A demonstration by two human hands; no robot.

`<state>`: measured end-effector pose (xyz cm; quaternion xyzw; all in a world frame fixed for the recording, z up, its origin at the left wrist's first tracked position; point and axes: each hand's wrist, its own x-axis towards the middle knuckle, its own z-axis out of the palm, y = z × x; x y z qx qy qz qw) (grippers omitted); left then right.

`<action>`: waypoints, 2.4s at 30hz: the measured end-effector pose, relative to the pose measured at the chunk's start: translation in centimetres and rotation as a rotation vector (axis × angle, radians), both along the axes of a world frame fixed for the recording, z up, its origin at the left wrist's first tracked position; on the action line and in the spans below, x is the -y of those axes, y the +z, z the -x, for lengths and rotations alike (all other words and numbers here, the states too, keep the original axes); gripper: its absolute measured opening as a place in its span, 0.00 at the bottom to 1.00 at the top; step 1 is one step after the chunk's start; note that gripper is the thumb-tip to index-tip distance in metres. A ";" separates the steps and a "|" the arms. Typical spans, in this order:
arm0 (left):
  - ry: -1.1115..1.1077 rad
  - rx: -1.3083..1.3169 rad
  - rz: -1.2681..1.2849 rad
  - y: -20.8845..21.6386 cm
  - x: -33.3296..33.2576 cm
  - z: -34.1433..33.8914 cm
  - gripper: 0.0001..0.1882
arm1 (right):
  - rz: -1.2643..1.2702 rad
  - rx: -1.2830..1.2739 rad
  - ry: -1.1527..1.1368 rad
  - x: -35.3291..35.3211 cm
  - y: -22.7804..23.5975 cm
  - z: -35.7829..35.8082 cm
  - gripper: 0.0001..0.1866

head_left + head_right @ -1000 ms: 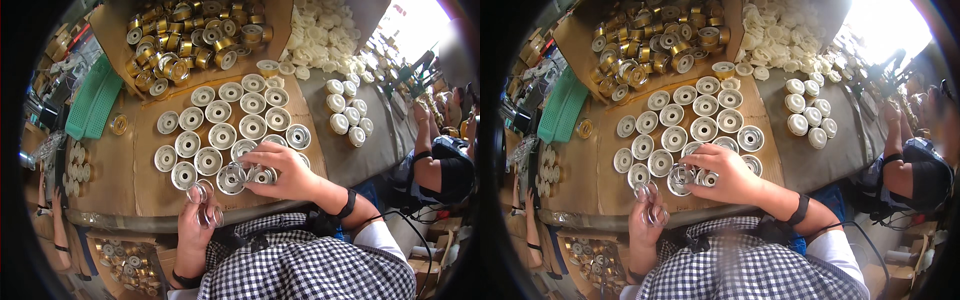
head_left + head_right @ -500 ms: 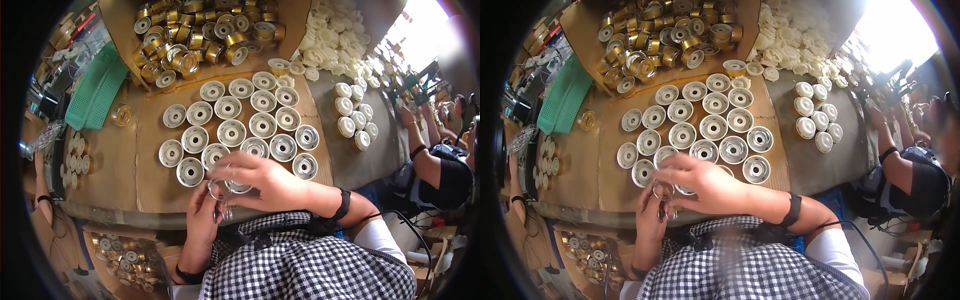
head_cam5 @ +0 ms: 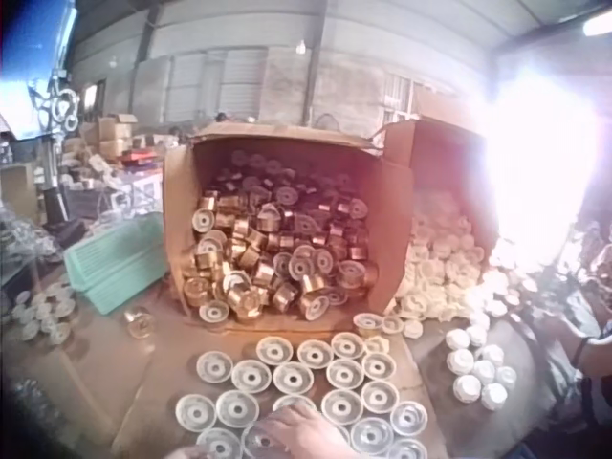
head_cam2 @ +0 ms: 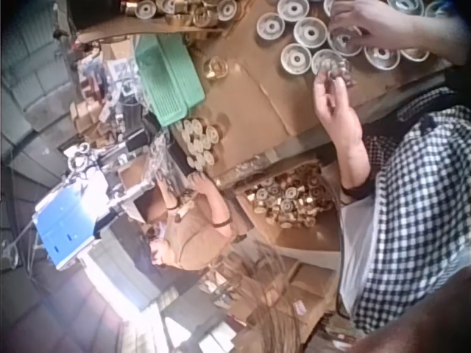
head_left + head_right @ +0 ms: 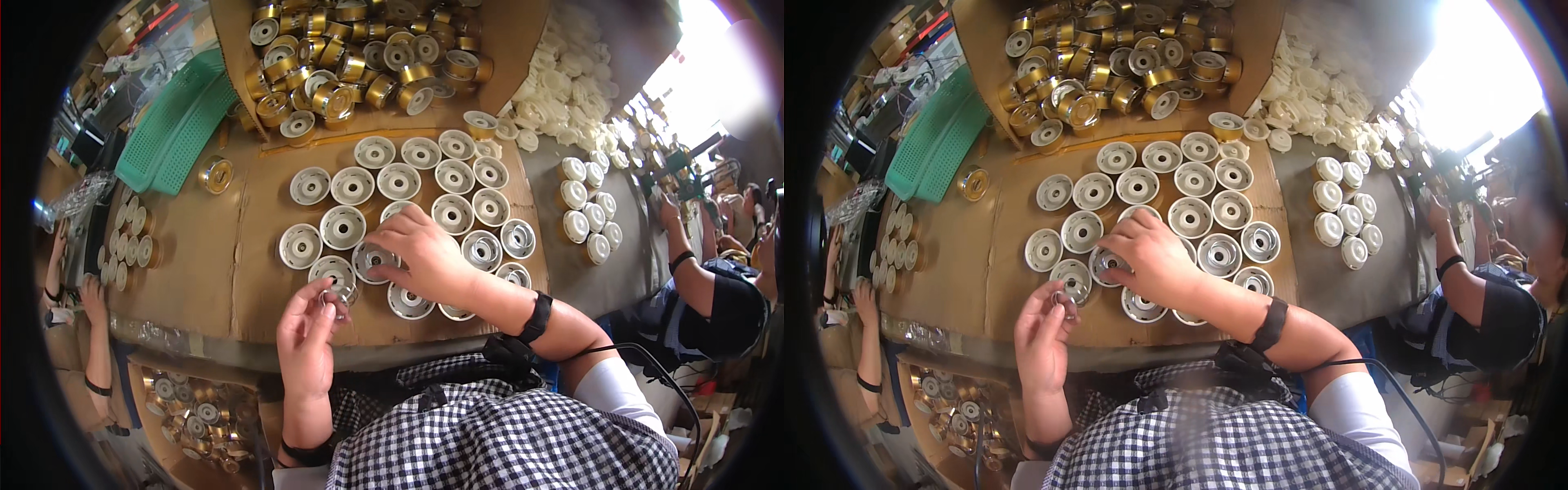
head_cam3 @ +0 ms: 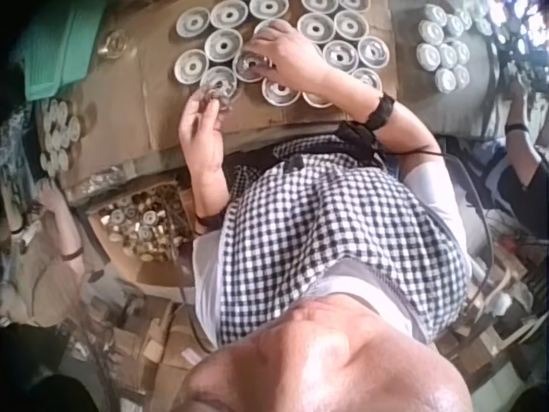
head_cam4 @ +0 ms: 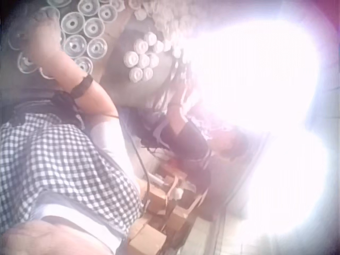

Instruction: Assembling small plastic and metal components by hand at a workstation.

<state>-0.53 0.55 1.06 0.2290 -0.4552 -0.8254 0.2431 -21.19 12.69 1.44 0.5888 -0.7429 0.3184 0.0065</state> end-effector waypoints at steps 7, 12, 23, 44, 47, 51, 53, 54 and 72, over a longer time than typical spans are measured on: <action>-0.022 0.156 0.631 -1.5 2.6 1.7 0.15 | -0.033 -0.013 -0.058 -0.3 0.1 -1.1 0.25; 0.086 0.373 1.111 -0.1 1.6 3.0 0.16 | 0.088 -0.007 -0.043 -1.9 1.2 -0.5 0.20; 0.181 0.451 1.480 -1.4 -0.9 3.5 0.27 | 0.117 0.100 -0.636 -13.1 2.3 13.0 0.13; 0.100 0.282 1.414 -3.9 -0.8 5.6 0.30 | -1.145 0.526 -0.763 -61.3 -24.4 -15.1 0.13; 0.112 0.302 1.450 -3.2 -1.7 5.5 0.29 | -1.129 0.325 -0.842 -55.8 -34.1 -15.2 0.13; 0.161 0.324 1.505 -2.0 -1.6 4.2 0.28 | -1.107 0.068 -0.949 -51.0 -44.1 -15.0 0.14; 0.174 0.320 1.496 -2.0 -1.5 3.5 0.28 | -1.088 0.008 -0.975 -54.7 -42.9 -15.4 0.15; 0.176 0.312 1.492 -2.1 -1.9 3.7 0.28 | -1.277 -0.115 -0.770 -53.2 -41.0 -15.4 0.13; 0.055 0.084 1.588 1.1 -6.4 7.6 0.26 | -1.072 0.124 -0.468 -49.1 -37.6 -13.9 0.11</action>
